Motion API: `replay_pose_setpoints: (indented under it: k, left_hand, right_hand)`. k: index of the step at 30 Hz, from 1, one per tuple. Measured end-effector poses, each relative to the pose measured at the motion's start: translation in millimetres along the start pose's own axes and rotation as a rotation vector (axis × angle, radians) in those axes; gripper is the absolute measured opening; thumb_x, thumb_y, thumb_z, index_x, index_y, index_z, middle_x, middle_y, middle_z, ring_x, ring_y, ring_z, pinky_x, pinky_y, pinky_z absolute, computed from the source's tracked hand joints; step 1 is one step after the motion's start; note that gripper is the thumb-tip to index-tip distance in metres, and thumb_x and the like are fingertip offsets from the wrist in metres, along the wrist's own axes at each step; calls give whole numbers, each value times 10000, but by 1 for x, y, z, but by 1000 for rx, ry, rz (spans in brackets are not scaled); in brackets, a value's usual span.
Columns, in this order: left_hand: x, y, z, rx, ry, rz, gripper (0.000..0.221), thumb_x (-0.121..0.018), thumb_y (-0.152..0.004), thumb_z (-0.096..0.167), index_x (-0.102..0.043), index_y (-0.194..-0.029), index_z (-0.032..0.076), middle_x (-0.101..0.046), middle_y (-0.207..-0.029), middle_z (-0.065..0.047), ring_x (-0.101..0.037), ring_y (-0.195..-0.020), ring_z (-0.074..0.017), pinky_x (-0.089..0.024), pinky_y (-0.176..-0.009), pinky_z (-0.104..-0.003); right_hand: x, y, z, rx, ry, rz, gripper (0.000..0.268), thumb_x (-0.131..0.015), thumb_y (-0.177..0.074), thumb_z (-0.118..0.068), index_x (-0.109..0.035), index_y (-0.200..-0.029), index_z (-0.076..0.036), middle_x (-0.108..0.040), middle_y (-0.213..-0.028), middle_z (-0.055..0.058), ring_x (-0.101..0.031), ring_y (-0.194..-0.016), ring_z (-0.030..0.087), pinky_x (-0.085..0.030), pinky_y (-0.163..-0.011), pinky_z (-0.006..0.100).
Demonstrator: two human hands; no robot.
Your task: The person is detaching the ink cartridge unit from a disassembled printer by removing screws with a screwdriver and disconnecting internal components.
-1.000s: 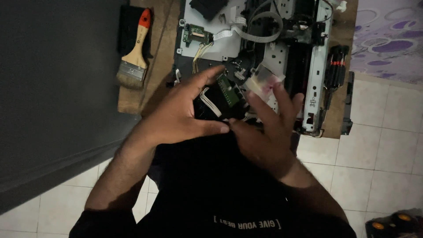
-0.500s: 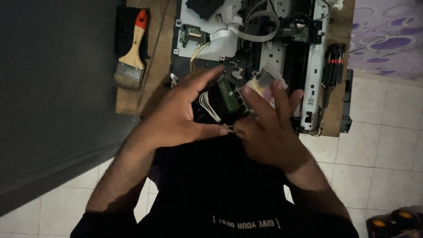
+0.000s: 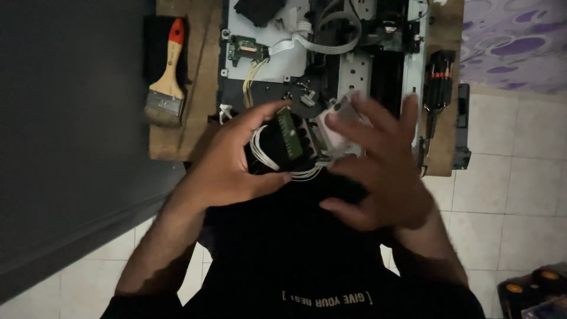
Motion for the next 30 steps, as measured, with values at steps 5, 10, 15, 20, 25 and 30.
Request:
replay_pose_setpoints:
  k: [5,10,15,20,25,30]
  left_hand:
    - [4,2,8,-134,-5,72,822,-788,-791,284,-449,-1498,38,-593,-1477,-145,-555,-1397,-262,-411,-1175,-374]
    - [10,6,8,-135,-60,118,837,-817,-758,196,-450,-1488,13,-568,-1501,-166,-516,-1436,-290,-390,-1208,-402]
    - [13,11,9,-192,-66,166,806,-820,-767,160,-465,-1476,13,-579,-1483,-157,-544,-1405,-274,-426,-1189,-383]
    - [12,16,12,-285,-88,200,792,-802,-796,210,-460,-1465,-41,-559,-1505,-205,-538,-1442,-322,-426,-1239,-427]
    - [8,19,9,-318,-101,226,791,-798,-801,224,-461,-1464,-46,-558,-1494,-228,-543,-1434,-350,-455,-1225,-453]
    - [6,21,8,-334,-149,237,762,-792,-817,190,-467,-1466,-44,-567,-1480,-222,-548,-1421,-350,-468,-1208,-468]
  right_hand:
    - [4,-24,8,-40,-76,-239,481,-739,-902,-490,-659,-1197,-118,-640,-1417,133,-501,-1426,405,-236,-1197,691]
    - [-4,-37,15,-37,-92,-366,699,-808,-820,-518,-653,-1326,-61,-674,-1357,115,-512,-1393,360,-237,-1204,674]
    - [14,-52,10,43,-130,-243,322,-894,-855,-369,-731,-977,-120,-737,-1175,93,-626,-1248,375,-311,-1157,672]
    - [11,-55,15,-24,-310,-293,188,-776,-913,-151,-588,-898,-150,-671,-939,21,-548,-769,225,-431,-927,469]
    - [13,-60,12,4,-280,-314,348,-790,-838,-277,-655,-1107,-103,-605,-822,36,-570,-902,283,-414,-901,487]
    - [-1,-62,9,70,-22,-432,859,-847,-702,-770,-702,-1233,-110,-710,-1046,93,-630,-995,336,-401,-1008,534]
Point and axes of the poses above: each hand's wrist, its own y-axis away from the middle knuckle, its own x-axis out of the back of the hand, z = x × y, the point moved 9 cm from there along -y, towards the middle knuckle
